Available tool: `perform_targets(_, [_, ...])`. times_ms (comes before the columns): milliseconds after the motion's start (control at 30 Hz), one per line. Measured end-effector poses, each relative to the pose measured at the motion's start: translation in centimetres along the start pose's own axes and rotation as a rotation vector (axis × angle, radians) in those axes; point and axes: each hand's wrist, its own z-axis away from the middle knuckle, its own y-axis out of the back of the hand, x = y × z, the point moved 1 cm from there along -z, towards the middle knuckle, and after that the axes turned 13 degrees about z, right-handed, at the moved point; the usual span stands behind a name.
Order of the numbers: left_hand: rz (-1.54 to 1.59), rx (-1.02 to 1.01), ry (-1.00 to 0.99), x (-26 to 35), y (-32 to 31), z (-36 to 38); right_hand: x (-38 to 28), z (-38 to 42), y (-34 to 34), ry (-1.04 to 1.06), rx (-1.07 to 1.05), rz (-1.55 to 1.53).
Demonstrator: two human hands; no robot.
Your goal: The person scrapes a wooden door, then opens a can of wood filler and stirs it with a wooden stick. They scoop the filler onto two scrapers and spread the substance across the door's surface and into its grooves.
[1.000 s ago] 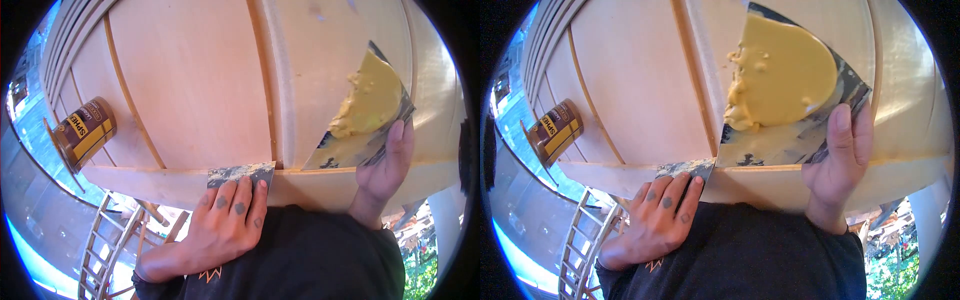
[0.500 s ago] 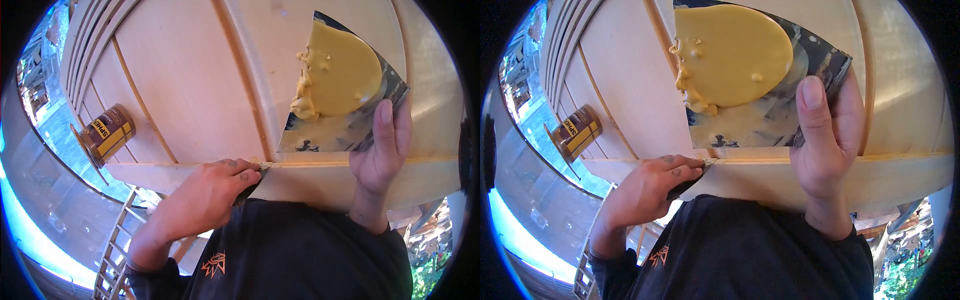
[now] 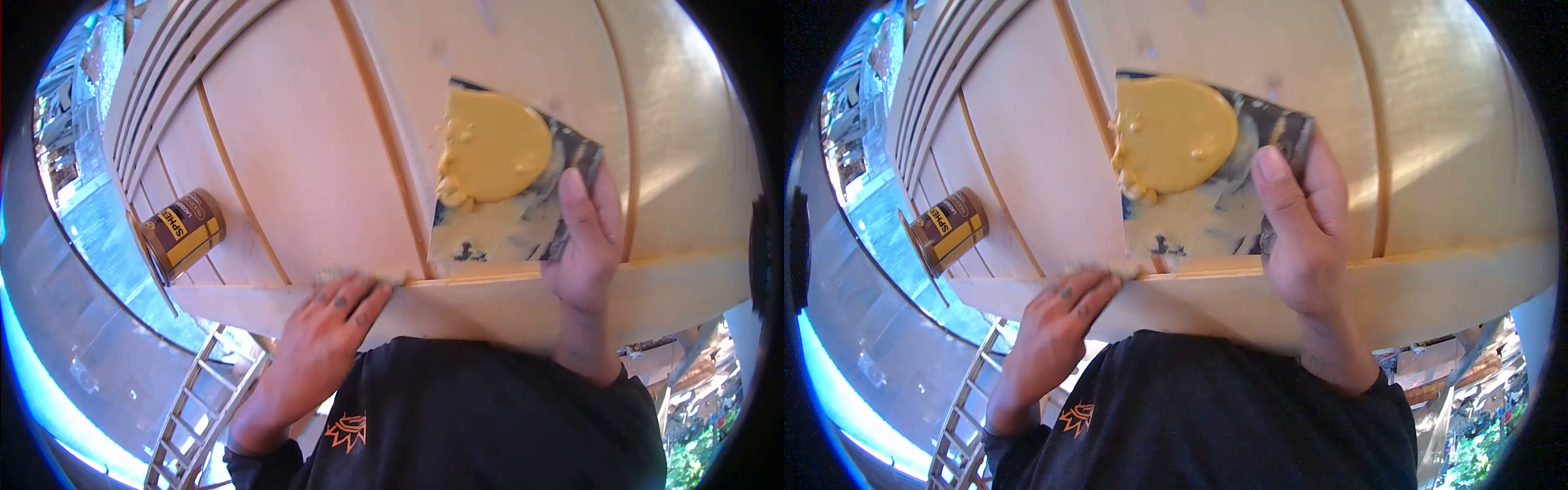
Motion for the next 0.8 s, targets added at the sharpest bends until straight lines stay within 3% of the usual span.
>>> perform_targets(67, [0.066,-0.074,0.026,0.0,1.3,1.3,-0.3,0.2,0.0,-0.018,-0.083,0.028])
perform_targets(133, [-0.038,0.233,-0.042,0.6,2.7,1.6,-0.5,0.5,-0.4,-0.024,-0.178,0.028])
perform_targets(200, [-0.137,0.315,-0.129,2.0,3.8,2.7,-0.7,1.2,-0.6,-0.063,-0.238,0.017])
perform_targets(400, [-0.317,0.362,-0.323,4.6,5.2,3.8,-0.6,2.8,-1.1,-0.108,-0.413,0.083])
perform_targets(533, [-0.022,0.418,-0.350,3.6,5.3,5.2,-1.0,4.4,-1.2,-0.136,-0.478,0.121])
perform_targets(667, [0.381,0.496,-0.242,2.3,4.3,6.0,-1.3,5.5,-1.6,-0.193,-0.490,0.039])
perform_targets(800, [0.577,0.546,-0.200,2.4,2.3,7.6,-2.0,7.3,-1.6,-0.223,-0.490,-0.023])
